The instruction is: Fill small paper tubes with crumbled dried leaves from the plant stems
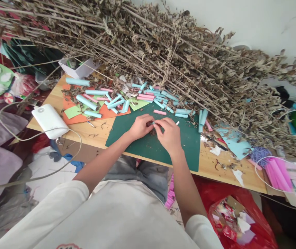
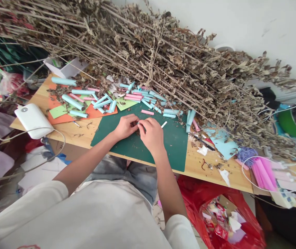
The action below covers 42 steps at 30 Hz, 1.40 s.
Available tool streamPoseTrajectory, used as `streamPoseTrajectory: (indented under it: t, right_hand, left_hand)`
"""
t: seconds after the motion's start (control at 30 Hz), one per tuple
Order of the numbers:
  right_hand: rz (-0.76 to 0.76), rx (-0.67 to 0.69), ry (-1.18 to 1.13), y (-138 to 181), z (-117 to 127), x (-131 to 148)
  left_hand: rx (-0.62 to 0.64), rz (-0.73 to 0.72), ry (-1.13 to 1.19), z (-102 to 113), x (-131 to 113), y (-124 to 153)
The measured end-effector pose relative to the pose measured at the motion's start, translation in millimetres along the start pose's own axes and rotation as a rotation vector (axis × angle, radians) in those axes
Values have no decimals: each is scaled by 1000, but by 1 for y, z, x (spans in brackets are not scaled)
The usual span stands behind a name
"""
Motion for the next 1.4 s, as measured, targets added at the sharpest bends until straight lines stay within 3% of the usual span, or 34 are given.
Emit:
streamPoseTrajectory:
  t: [0.17,0.47,0.67,0.83,0.9,1.03,1.2,1.4]
  right_hand:
    - [-82,-79,-149,0,8,-1]
    - [-184,-65,-225,-6,-4,0]
    - [-256,-194,-132,9,16,-18]
    - [-242,78,178,33,12,-30]
    - [-201,122,246,37,5,-27]
    - [-144,119,246,35,-8,-23]
    - [-205,29,106,31,-7,-33]
    - [-155,89,135,32,-10,-29]
  left_hand:
    - [12,-4,-22,-1,1,0]
    - [2,-6,-42,0,0,0]
    - [-14,-15,-36,-1,1,0]
    - [-27,-29,-45,-1,1,0]
    - [-26,-28,-49,-1,1,0]
    - [-26,-17,-46,-1,1,0]
    - [-25,-10,-30,-2,2,0]
    - [-19,1,-32,-1,2,0]
Point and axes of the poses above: each hand's wrist, its own y-axis away from the middle knuckle, its own z-axis out of the back of the hand, x = y × z, the point moved 3 cm from there along -y, towards the middle knuckle, and after that the axes turned 1 degree about -z, right-handed, at the moved point
